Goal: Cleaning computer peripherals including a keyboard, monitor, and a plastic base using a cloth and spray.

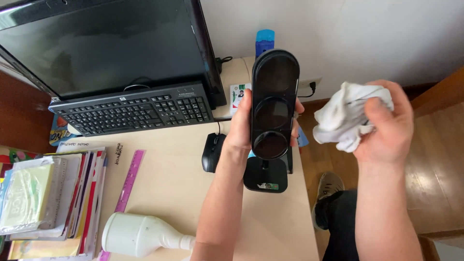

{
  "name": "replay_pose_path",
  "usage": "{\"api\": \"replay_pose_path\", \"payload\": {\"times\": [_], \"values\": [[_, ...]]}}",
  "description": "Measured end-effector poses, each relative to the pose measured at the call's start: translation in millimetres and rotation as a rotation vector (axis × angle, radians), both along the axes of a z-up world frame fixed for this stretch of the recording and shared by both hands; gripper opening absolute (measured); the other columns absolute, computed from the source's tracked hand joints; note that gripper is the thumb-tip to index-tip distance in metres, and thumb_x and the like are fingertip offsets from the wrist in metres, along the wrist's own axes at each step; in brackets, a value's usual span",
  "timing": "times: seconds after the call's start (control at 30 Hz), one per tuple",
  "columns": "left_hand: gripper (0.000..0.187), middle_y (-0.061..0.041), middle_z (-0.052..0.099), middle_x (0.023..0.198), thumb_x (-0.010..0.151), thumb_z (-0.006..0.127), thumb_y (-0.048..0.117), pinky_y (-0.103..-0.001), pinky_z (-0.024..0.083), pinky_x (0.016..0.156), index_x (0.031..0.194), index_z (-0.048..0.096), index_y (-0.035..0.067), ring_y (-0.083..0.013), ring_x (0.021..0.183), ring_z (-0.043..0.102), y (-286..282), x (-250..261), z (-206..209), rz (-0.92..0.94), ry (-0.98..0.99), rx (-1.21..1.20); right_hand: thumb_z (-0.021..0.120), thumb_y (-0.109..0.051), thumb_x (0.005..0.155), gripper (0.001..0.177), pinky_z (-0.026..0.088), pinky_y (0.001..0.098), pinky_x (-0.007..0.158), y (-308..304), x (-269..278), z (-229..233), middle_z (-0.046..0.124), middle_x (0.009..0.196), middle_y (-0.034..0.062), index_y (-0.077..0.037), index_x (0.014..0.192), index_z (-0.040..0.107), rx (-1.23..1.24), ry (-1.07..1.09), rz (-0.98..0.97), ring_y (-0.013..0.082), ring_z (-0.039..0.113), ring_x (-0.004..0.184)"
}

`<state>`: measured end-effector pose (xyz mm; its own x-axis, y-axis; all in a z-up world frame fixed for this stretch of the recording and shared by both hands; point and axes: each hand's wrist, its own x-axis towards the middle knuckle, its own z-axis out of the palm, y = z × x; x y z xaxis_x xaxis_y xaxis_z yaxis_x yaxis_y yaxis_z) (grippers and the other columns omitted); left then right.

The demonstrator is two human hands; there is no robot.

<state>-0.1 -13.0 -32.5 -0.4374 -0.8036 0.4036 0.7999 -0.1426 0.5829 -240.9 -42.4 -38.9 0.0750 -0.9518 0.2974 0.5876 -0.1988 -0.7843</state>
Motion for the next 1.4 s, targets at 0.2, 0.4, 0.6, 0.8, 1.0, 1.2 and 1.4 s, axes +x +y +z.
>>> {"api": "replay_pose_path", "payload": {"times": [0.2,0.4,0.6,0.8,1.0,1.2,1.4], "values": [[0.078,-0.020,0.066,0.121,0.102,0.050,0.066,-0.049,0.056,0.065,0.127,0.059,-0.007,-0.0322,0.080,0.068,-8,-5,-14,0.069,-0.033,0.008,0.087,-0.013,0.090,0.037,0.043,0.0380,0.079,33,16,9,0.062,0.107,0.0169,0.002,0.108,0.058,-0.497,0.794,-0.638,0.0260,0.057,0.088],[0.056,-0.004,0.064,0.129,0.114,0.032,0.051,-0.034,0.047,0.108,0.134,0.060,0.007,-0.0131,0.120,0.056,-5,-8,-2,0.613,-0.497,-0.091,0.062,-0.010,0.103,0.017,0.053,0.0453,0.092,51,64,41,0.070,0.118,0.0149,0.000,0.113,0.072,-0.987,1.074,-0.387,0.0352,0.067,0.101],[0.058,-0.025,0.040,0.163,0.118,0.029,0.038,-0.054,0.026,0.133,0.165,0.026,0.004,-0.0314,0.153,0.038,1,-5,23,0.785,-0.723,-0.362,0.057,-0.004,0.104,0.019,0.054,0.0437,0.096,43,83,19,0.070,0.117,0.0162,0.000,0.115,0.072,-0.814,0.789,-0.408,0.0335,0.068,0.105],[0.054,-0.014,0.042,0.167,0.120,0.036,0.040,-0.050,0.031,0.135,0.167,0.033,0.013,-0.0277,0.157,0.040,7,-6,14,0.804,-0.698,-0.440,0.060,-0.008,0.108,0.015,0.055,0.0433,0.089,38,66,10,0.066,0.113,0.0156,0.001,0.112,0.072,-0.808,0.935,-0.581,0.0362,0.068,0.098],[0.057,-0.010,0.041,0.169,0.119,0.034,0.041,-0.047,0.030,0.136,0.168,0.032,0.012,-0.0224,0.157,0.040,1,-11,4,0.825,-0.631,-0.430,0.059,-0.007,0.100,0.012,0.050,0.0339,0.069,32,54,6,0.049,0.074,0.0060,-0.006,0.096,0.070,-0.353,0.810,-0.247,0.0131,0.052,0.071],[0.058,-0.011,0.037,0.170,0.119,0.033,0.041,-0.049,0.030,0.135,0.169,0.027,0.013,-0.0239,0.157,0.037,-4,-19,-2,0.787,-0.626,-0.466,0.055,-0.007,0.098,0.017,0.044,0.0370,0.065,32,52,14,0.047,0.067,0.0094,-0.008,0.104,0.071,-0.151,0.939,-0.376,0.0136,0.051,0.072],[0.061,-0.007,0.036,0.172,0.119,0.032,0.044,-0.045,0.031,0.135,0.171,0.024,0.013,-0.0197,0.155,0.041,0,-9,-3,0.825,-0.593,-0.443,0.075,-0.006,0.094,0.014,0.054,0.0477,0.071,32,55,17,0.067,0.084,0.0240,0.001,0.107,0.075,-0.374,1.204,-0.522,0.0438,0.070,0.085]]}}
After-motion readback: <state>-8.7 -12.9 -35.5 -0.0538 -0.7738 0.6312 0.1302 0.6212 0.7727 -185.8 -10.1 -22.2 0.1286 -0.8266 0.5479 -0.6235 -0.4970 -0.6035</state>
